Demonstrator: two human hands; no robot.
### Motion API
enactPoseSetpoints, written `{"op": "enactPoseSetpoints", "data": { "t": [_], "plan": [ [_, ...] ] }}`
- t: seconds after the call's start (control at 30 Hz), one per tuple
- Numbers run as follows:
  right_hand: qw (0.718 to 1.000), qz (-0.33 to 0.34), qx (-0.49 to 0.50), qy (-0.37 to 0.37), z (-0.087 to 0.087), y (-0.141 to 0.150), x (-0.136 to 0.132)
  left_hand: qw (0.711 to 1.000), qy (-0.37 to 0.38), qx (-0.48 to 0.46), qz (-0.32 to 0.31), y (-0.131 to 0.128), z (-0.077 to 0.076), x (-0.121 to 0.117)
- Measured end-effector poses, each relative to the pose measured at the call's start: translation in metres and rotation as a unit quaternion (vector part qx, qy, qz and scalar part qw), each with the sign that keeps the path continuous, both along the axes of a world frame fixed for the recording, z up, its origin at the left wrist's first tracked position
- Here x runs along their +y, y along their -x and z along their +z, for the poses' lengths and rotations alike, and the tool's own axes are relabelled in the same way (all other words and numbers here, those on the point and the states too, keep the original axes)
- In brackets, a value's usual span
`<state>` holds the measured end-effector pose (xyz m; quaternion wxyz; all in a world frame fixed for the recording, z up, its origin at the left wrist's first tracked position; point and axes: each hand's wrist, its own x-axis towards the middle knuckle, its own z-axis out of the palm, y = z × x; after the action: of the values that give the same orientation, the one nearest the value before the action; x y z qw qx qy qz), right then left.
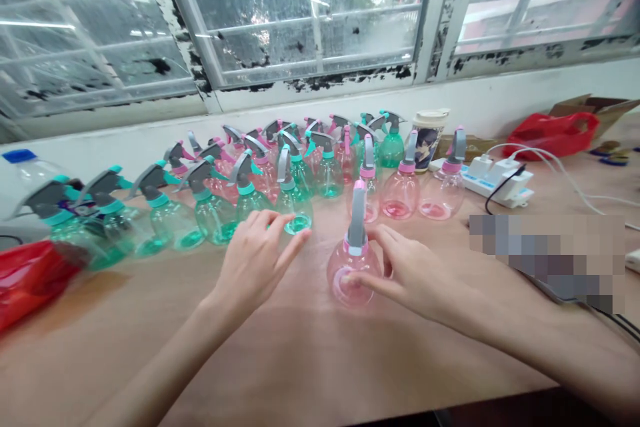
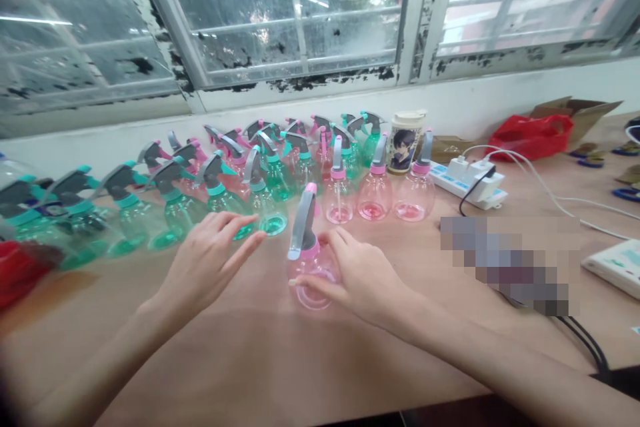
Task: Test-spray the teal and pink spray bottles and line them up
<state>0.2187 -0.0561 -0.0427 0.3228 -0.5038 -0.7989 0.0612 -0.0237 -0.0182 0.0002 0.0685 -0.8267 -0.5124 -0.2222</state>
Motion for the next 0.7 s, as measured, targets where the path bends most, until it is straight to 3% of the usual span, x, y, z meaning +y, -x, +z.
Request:
{"op": "enactPoseSetpoints", "data": {
  "t": [0.1, 0.23, 0.57, 0.7],
  "plan": [
    [0.999, -0.01, -0.006, -0.031, -0.003, 0.01, -0.008, 0.978, 0.15, -0.105, -0.099, -0.001, 0.001, -0.019],
    [0.996, -0.007, -0.018, -0.086, -0.006, 0.026, -0.016, 0.931, 0.257, -0.216, -0.145, -0.014, -0.002, -0.031],
    [0.996, 0.038, 0.008, -0.078, -0.022, 0.057, -0.013, 0.882, 0.233, -0.393, -0.116, -0.045, -0.008, -0.029],
    [0.991, 0.127, 0.02, -0.039, -0.023, 0.045, -0.001, 0.877, 0.219, -0.414, -0.108, -0.043, -0.011, -0.022]
  ]
}}
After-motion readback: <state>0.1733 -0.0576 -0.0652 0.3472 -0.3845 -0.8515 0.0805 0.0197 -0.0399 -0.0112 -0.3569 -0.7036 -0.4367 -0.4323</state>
